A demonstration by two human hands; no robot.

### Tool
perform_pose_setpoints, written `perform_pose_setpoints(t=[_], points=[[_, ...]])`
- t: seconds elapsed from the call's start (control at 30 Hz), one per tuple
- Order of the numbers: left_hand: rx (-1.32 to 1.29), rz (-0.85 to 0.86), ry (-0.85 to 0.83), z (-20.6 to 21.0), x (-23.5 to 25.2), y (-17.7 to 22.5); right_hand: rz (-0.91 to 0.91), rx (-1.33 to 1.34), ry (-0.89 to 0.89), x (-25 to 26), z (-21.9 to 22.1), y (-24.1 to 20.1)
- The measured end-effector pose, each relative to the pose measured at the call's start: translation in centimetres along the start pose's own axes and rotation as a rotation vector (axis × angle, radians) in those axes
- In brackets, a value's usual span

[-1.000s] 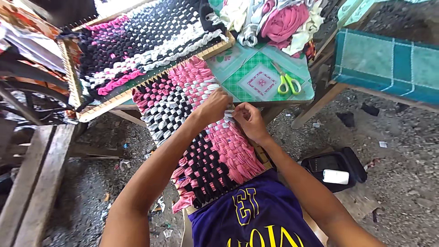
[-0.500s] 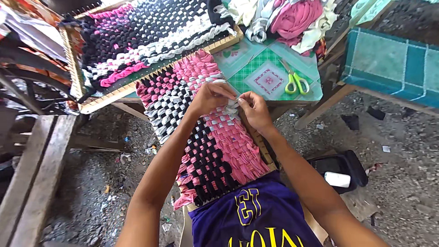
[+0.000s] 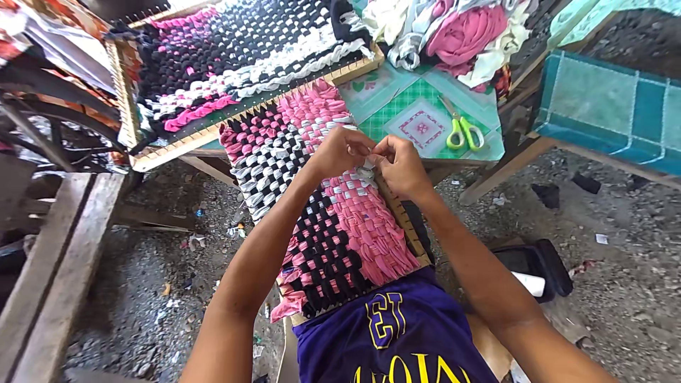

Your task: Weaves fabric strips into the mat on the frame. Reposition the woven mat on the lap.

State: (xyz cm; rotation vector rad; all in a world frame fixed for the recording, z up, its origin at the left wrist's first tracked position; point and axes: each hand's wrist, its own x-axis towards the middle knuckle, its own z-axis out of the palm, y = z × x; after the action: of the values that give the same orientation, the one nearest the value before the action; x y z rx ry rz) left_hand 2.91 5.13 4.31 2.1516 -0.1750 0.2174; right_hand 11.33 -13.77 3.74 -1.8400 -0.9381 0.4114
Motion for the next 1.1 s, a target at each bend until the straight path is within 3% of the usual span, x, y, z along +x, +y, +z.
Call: perform_pose_setpoints(t=[0.13,0.27,0.37,0.47,0.57,0.93,1.1], points=[[0.183,0.043,-0.082,-0.3,0.8,0.6,0.045,0.018,-0.062,-0.1,-0.6,-0.1],[0.459,0.074,-0.050,1.1,0.8,1.1,0.164,0.202,0.032,0.1,0.4,-0.3],[0.398,0.090,0.094,1.5,-0.4,-0.6,0.121,0.232,0.083,0.1,0.7,-0.2],[0.230,0.072,0.243,2.0,-1.2,-1.4,0.025,0.009,0.087,-0.4,-0.4,0.3],[0.108,0.027,0.281,1.9,-1.4,-1.0,0.006,-0.100,0.037,-1.3,-0.4,1.2],[0.253,0.146,-0.006,0.1,-0.6,-0.3,-0.123,0.059,0.310,-1.4,2.6,3.5],[0.286,0.223,0.053,-0.8,-0.9,-1.3,-0.074,0.222,0.337,-1.4,2.9,3.5]])
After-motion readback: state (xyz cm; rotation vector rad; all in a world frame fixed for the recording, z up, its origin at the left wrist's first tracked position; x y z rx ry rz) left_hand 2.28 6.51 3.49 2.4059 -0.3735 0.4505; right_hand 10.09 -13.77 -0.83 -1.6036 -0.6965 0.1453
